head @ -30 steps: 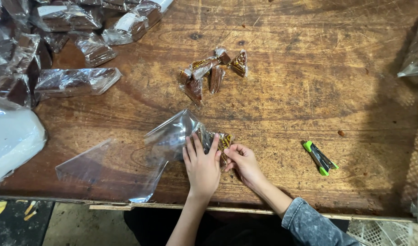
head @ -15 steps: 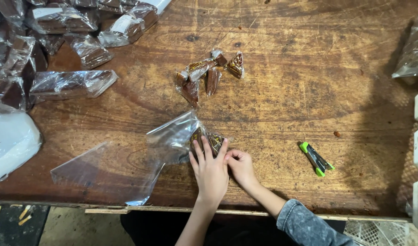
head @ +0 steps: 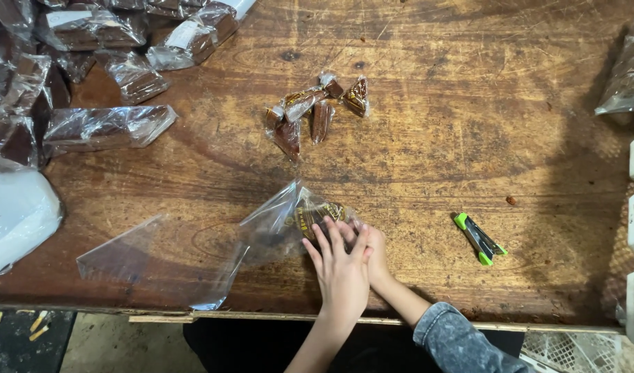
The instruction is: The person places individually wrapped triangular food items into a larger clear plastic bag on a wooden table. They use a green handheld sealing tool to close the bag and then set it aside before repeating the process with more items.
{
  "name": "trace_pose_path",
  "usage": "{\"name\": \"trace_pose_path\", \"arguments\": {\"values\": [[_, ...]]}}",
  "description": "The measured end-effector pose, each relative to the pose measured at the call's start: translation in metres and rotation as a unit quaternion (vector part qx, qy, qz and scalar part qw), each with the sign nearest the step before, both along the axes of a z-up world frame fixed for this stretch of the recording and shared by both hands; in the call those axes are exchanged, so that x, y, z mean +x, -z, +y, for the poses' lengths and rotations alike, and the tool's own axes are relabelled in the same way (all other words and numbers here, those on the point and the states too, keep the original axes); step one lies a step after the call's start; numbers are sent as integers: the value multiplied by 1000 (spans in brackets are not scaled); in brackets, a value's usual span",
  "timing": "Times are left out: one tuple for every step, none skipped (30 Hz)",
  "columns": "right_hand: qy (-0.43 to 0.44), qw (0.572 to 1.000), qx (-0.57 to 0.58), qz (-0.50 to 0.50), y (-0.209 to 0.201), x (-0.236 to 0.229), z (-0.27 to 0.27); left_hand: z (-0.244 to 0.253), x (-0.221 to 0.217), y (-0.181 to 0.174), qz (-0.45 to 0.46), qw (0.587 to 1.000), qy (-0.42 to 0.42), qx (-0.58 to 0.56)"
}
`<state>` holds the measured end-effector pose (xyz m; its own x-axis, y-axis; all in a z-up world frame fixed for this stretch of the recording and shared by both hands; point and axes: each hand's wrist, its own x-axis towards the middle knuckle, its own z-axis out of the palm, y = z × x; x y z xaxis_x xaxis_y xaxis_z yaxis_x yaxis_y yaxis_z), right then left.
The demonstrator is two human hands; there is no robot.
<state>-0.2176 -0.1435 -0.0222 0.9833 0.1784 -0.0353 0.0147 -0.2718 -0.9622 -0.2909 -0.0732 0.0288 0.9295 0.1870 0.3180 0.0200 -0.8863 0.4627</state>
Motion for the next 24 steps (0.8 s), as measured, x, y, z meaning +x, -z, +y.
{"name": "trace_pose_path", "arguments": {"values": [[-18,999,24,18,3,2,-1,-1,3,-1,11,1000,0,10],[-34,998,48,37,7,2,-3,-3,5,-1,22,1000,0,19],[-33,998,48,38,-3,2,-2,0,8,-3,23,1000,1,18],[-62,992,105,43,-13,2,-2,3,12,-5,37,999,-12,22],[-91,982,161,48,-23,2,-1,5,15,-8,51,998,-25,27],[-91,982,161,48,-22,2,-2,5,16,-11,50,998,-25,26],[-100,986,126,36,-20,2,-2,6,16,-15,60,998,-7,17],[-112,989,92,27,-18,-1,-1,7,14,-18,72,997,7,9],[-114,989,92,30,-15,-3,0,-1,7,-15,74,997,5,8],[-117,991,63,12,-13,-3,3,-8,3,-13,58,997,40,-30],[-119,992,33,-6,-11,-2,6,-15,-1,-11,41,994,75,-69],[-119,992,33,-8,-9,0,8,-15,-4,-9,40,994,75,-68],[-119,992,-13,-36,-6,2,9,-14,-7,-6,36,995,80,-40],[-118,989,-60,-63,-3,3,9,-16,-10,-3,32,996,88,-15],[-117,989,-62,-64,-1,5,8,-5,-3,-12,31,995,89,-16],[-116,983,-110,-89,3,4,8,4,2,-21,-9,997,80,-16],[-114,974,-157,-114,6,3,7,14,7,-30,-49,996,70,-15],[-114,975,-157,-112,8,1,9,37,35,-1,-47,996,70,-15],[-114,963,-201,-137,9,-1,11,60,63,27,-82,994,30,61],[-111,950,-245,-161,10,-2,14,83,92,55,-117,984,-9,138],[-110,950,-244,-160,5,-4,18,102,108,67,-116,983,-7,139],[-125,939,-289,-137,0,-4,21,119,126,79,-32,988,-55,142],[-140,926,-334,-112,-6,-5,25,137,144,90,53,983,-104,144],[-137,925,-334,-115,8,0,24,129,138,78,50,983,-103,143]]}}
